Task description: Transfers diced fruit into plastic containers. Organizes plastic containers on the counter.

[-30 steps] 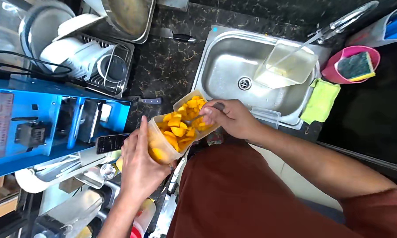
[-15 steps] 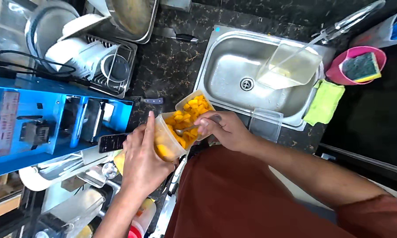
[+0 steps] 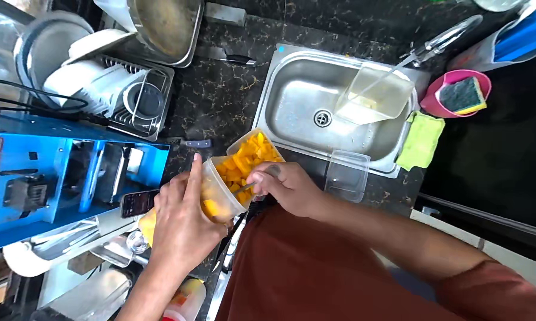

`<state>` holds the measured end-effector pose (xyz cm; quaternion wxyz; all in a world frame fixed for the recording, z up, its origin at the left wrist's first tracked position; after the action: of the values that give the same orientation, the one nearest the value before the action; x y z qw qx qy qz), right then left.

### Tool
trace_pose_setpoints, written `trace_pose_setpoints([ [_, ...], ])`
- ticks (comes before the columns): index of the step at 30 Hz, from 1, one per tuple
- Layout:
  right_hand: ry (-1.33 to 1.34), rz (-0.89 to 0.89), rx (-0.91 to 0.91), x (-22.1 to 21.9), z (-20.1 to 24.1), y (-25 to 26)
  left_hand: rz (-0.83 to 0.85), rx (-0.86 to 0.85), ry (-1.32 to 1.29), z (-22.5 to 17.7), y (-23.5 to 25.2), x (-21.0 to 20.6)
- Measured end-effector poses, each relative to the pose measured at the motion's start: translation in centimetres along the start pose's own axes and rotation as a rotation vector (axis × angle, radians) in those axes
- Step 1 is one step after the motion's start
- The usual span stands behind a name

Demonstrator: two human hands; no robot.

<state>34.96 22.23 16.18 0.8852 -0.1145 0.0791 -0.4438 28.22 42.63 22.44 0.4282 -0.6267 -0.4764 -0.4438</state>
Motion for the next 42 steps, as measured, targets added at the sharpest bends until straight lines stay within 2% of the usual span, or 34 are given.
trace_pose_setpoints([
  [7,-0.189,-0.045,0.044,1.3,-2.8,0.4,0.001,0.013,0.002,0.2,-0.2,0.2],
  [11,-0.146,-0.08,-0.019,3.8,-2.9,0.7,0.011,0.019,-0.006,0.6,-0.5,0.3],
  [14,-0.082,-0.163,0.022,5.9,-2.4,0.9,0.012,0.026,-0.016,0.9,-0.8,0.4],
  [17,-0.31,-0.356,0.142,7.0,-2.1,1.3,0.004,0.024,-0.019,1.0,-0.9,0.5],
  [18,-0.442,-0.364,0.142,6.6,-2.7,1.5,0.006,0.025,-0.018,0.9,-0.9,0.5],
  [20,-0.584,-0.267,0.105,5.0,-4.5,1.9,0.015,0.028,-0.005,0.7,-0.7,0.5],
  [22,-0.529,-0.218,0.057,4.6,-5.0,1.9,0.012,0.021,0.002,0.5,-0.5,0.4],
  [26,-0.064,-0.235,-0.024,5.1,-1.4,0.7,0.011,0.035,-0.016,0.4,-0.5,0.4],
  [29,0.125,-0.065,-0.138,1.3,0.6,0.6,0.016,0.019,-0.01,0.1,-0.3,0.3],
  [31,0.077,0.013,-0.189,-1.2,-0.4,1.4,0.022,0.007,-0.004,-0.1,-0.1,0.2],
  [33,-0.004,0.002,-0.183,-1.8,-1.4,1.8,0.034,0.018,-0.013,0.0,-0.2,0.0],
  [37,-0.15,-0.06,-0.214,0.0,-3.2,1.7,0.046,0.036,-0.022,0.4,-0.5,0.1],
  [42,-0.155,-0.097,-0.258,2.5,-4.8,1.4,0.048,0.038,-0.017,0.5,-0.6,0.2],
])
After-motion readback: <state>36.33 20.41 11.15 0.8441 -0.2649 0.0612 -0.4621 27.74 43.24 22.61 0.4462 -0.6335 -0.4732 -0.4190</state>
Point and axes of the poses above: each hand's wrist, its own y-axis towards the middle knuckle, its own x-axis out of the back of the hand, z = x × y, the point moved 5 cm from there along y, towards the middle knuckle, and after that the axes turned 14 degrees about -x, right-handed, at the moved point
